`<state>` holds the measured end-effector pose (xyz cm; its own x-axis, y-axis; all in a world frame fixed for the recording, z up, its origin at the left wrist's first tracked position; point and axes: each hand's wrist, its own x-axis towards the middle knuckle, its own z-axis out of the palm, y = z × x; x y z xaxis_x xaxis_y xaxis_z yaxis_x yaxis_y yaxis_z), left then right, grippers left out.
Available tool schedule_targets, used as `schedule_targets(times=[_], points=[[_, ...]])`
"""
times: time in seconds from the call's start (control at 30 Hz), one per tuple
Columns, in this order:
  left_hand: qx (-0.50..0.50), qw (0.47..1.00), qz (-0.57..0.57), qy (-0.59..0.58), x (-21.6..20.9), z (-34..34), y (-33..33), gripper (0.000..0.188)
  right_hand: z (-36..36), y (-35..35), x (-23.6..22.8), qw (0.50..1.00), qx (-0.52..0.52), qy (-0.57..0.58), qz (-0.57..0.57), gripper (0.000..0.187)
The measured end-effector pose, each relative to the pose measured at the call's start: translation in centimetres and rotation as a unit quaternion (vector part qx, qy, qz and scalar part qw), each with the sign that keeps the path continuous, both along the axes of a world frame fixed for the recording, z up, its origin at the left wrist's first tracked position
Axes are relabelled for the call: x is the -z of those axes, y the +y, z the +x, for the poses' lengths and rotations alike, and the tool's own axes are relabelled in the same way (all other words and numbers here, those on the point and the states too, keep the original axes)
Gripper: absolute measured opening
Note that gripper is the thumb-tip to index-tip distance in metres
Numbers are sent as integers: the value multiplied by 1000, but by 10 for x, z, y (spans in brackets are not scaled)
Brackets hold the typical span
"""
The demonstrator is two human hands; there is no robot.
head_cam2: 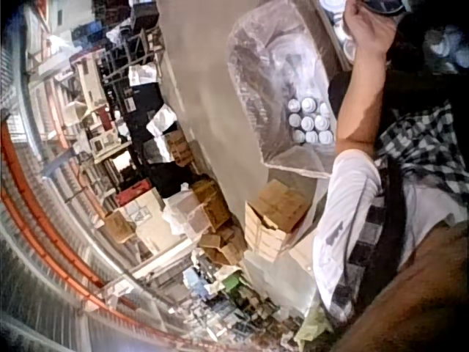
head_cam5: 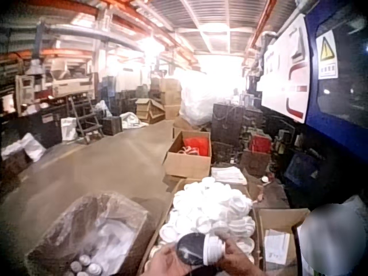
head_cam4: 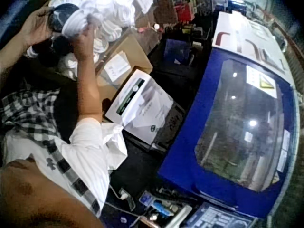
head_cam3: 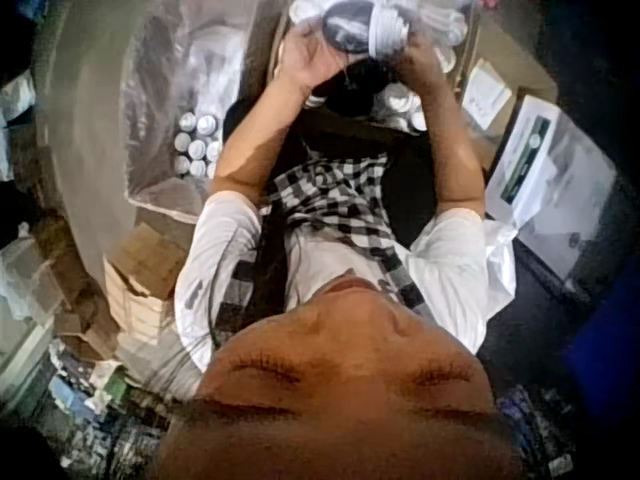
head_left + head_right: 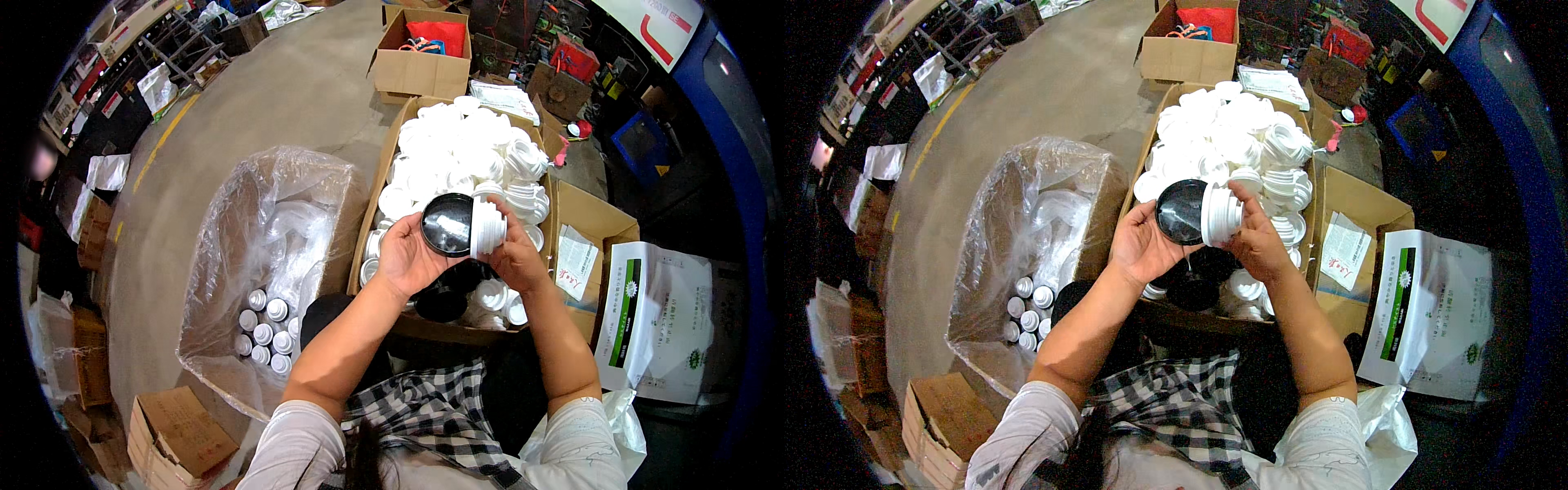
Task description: The person sits on the floor and repeatedly picks up white plastic containers and black lids, then presses the lids onto the containers. The assembled units are placed into a plastic-lined bin to the left.
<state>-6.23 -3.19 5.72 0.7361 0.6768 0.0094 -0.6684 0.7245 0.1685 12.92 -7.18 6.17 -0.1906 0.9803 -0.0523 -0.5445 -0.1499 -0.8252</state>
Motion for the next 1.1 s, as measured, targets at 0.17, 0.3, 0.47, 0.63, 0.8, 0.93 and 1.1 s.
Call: schedule_targets(times=[0.17, 0.3, 0.47, 0.63, 0.8, 0.93, 1.1], points=[[-11, 1000, 15, 8, -6, -1, 0, 45, -7, -5, -2, 998, -24, 50, 10, 94], [-31, 999, 31, 32, -10, 1, -3, 50, -13, -9, -3, 999, 1, 38, 25, 96], [6, 999, 30, -38, -2, 1, -3, 61, -4, -10, 3, 997, 20, 69, 1, 73], [-7, 999, 0, -46, -6, -9, -3, 57, 4, -4, -11, 970, -37, 242, 6, 72], [-14, 1000, 1, -5, 1, -8, 0, 57, 14, -4, -4, 993, 39, 65, 86, 71], [13, 1000, 22, 15, 1, -7, 0, 56, 3, -15, -14, 934, 172, -224, 218, 80], [-10, 999, 17, 40, -15, -2, -8, 53, -7, -23, -24, 798, 182, -432, 379, 77]])
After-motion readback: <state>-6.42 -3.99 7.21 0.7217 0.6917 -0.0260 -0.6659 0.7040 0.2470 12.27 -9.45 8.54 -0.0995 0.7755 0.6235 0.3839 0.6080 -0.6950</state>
